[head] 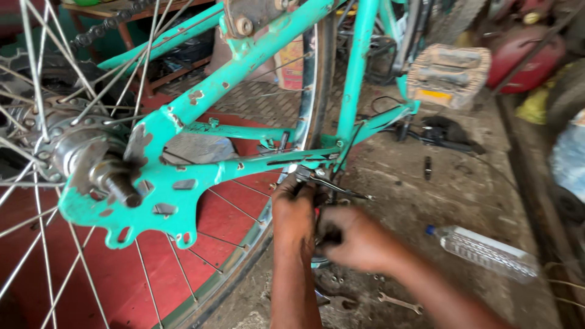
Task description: The person repairs a bicycle by manipulating the chain and rear derailleur components with their hands. They use a wrench and pliers to adjust small parts while the bicycle rests on the ground.
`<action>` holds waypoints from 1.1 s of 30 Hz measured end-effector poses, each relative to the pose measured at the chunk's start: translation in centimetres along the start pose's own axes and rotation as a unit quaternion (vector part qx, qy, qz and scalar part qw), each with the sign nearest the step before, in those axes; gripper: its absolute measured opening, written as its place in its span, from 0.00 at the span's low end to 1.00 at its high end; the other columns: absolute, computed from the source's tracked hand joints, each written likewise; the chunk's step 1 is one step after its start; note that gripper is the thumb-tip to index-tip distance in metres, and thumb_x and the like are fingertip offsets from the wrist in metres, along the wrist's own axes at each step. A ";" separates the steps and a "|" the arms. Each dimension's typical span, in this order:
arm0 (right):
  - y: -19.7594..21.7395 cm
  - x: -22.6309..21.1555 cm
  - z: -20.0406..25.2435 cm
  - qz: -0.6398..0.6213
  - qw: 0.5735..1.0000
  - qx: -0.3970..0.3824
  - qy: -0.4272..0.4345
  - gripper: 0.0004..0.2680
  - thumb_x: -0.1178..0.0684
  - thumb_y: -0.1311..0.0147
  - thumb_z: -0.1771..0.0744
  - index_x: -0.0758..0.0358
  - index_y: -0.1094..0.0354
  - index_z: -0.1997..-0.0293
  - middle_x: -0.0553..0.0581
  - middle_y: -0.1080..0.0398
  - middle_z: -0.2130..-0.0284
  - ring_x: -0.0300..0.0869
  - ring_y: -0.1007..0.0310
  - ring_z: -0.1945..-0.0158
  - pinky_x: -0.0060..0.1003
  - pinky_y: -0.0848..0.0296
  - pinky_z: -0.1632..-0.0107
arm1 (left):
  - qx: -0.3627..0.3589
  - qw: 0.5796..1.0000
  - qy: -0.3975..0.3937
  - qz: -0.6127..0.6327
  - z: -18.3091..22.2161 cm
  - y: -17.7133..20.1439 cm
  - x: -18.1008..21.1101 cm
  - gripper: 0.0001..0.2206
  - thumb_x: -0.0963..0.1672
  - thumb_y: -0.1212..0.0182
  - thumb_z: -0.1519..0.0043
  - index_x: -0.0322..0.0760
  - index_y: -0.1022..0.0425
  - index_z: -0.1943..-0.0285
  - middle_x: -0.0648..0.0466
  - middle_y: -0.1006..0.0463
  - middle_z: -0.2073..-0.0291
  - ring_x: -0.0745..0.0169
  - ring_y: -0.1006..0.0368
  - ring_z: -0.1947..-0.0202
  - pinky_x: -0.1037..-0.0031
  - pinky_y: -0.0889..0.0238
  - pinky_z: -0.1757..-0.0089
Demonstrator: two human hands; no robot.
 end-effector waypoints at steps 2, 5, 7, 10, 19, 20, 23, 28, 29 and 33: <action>4.5 -2.5 0.9 0.004 0.999 0.031 0.019 0.06 0.57 0.34 0.41 0.61 0.26 0.67 0.51 0.23 0.73 0.35 0.24 0.68 0.35 0.24 0.61 | -0.014 0.999 -0.027 0.041 0.1 0.0 0.1 0.08 0.35 0.45 0.37 0.26 0.20 0.54 0.54 0.20 0.68 0.68 0.28 0.72 0.74 0.32 0.67; 8.9 -6.6 1.4 0.013 0.988 0.141 0.063 0.04 0.58 0.36 0.40 0.61 0.25 0.66 0.51 0.21 0.72 0.36 0.23 0.67 0.34 0.24 0.60 | 0.013 0.997 -0.070 0.000 0.5 0.3 1.2 0.07 0.35 0.43 0.38 0.24 0.20 0.57 0.53 0.18 0.68 0.69 0.26 0.71 0.75 0.32 0.67; 10.6 -7.3 1.3 0.052 0.971 0.234 0.012 0.06 0.58 0.35 0.40 0.63 0.26 0.65 0.54 0.23 0.73 0.39 0.24 0.69 0.35 0.25 0.62 | 0.022 0.999 -0.029 0.019 0.9 0.5 0.7 0.06 0.36 0.43 0.38 0.27 0.20 0.57 0.53 0.19 0.70 0.68 0.26 0.73 0.75 0.32 0.69; 10.4 -8.8 0.6 0.092 0.957 0.274 0.039 0.06 0.59 0.37 0.39 0.64 0.27 0.62 0.56 0.21 0.69 0.40 0.19 0.65 0.35 0.23 0.60 | 0.027 0.998 0.003 0.052 1.3 0.8 0.3 0.06 0.36 0.43 0.38 0.28 0.20 0.57 0.54 0.19 0.70 0.68 0.25 0.74 0.75 0.32 0.70; 8.5 -12.3 0.3 0.164 0.929 0.310 0.118 0.07 0.63 0.38 0.39 0.63 0.24 0.60 0.61 0.21 0.66 0.49 0.18 0.62 0.40 0.21 0.59 | 0.022 0.997 0.007 0.070 1.7 1.4 0.8 0.06 0.37 0.42 0.38 0.28 0.19 0.59 0.54 0.20 0.73 0.69 0.32 0.78 0.76 0.40 0.74; 8.3 -12.6 0.2 0.177 0.931 0.298 0.113 0.07 0.63 0.38 0.40 0.64 0.25 0.61 0.62 0.22 0.67 0.50 0.19 0.63 0.41 0.22 0.60 | 0.020 0.997 0.001 0.073 1.6 1.4 0.8 0.06 0.37 0.43 0.38 0.28 0.19 0.60 0.54 0.20 0.73 0.70 0.31 0.77 0.76 0.40 0.73; 8.1 -13.5 0.0 0.215 0.933 0.270 0.100 0.07 0.62 0.37 0.40 0.65 0.25 0.62 0.63 0.23 0.68 0.53 0.19 0.65 0.44 0.22 0.62 | 0.024 0.998 -0.003 0.056 1.3 1.7 0.3 0.06 0.36 0.43 0.38 0.27 0.19 0.59 0.53 0.19 0.72 0.69 0.30 0.76 0.76 0.39 0.72; 8.1 -14.3 -0.4 0.303 0.918 0.252 0.048 0.07 0.54 0.35 0.39 0.63 0.24 0.62 0.65 0.23 0.67 0.59 0.21 0.66 0.52 0.23 0.62 | 0.016 0.995 -0.017 0.093 0.8 1.7 0.1 0.06 0.35 0.42 0.39 0.25 0.19 0.58 0.52 0.17 0.69 0.68 0.26 0.73 0.76 0.34 0.68; 7.9 -14.5 -0.4 0.322 0.913 0.246 0.044 0.07 0.53 0.35 0.38 0.62 0.23 0.62 0.65 0.23 0.67 0.59 0.22 0.67 0.53 0.23 0.62 | 0.013 0.995 -0.020 0.094 0.9 1.7 0.1 0.06 0.35 0.42 0.39 0.24 0.19 0.58 0.51 0.17 0.68 0.68 0.26 0.72 0.76 0.34 0.68; 7.8 -14.7 -0.5 0.365 0.903 0.224 0.035 0.08 0.50 0.37 0.38 0.62 0.23 0.62 0.66 0.23 0.68 0.61 0.22 0.68 0.55 0.24 0.63 | 0.010 0.995 0.001 0.101 1.1 1.6 -0.3 0.06 0.36 0.42 0.38 0.24 0.19 0.58 0.51 0.18 0.69 0.67 0.27 0.74 0.75 0.35 0.70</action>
Point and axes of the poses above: each hand's wrist, its own z-axis away from the middle knuckle, its own y-axis out of the back of the hand, x = y × z, the point moved 10 cm from there along -z, towards the middle knuckle
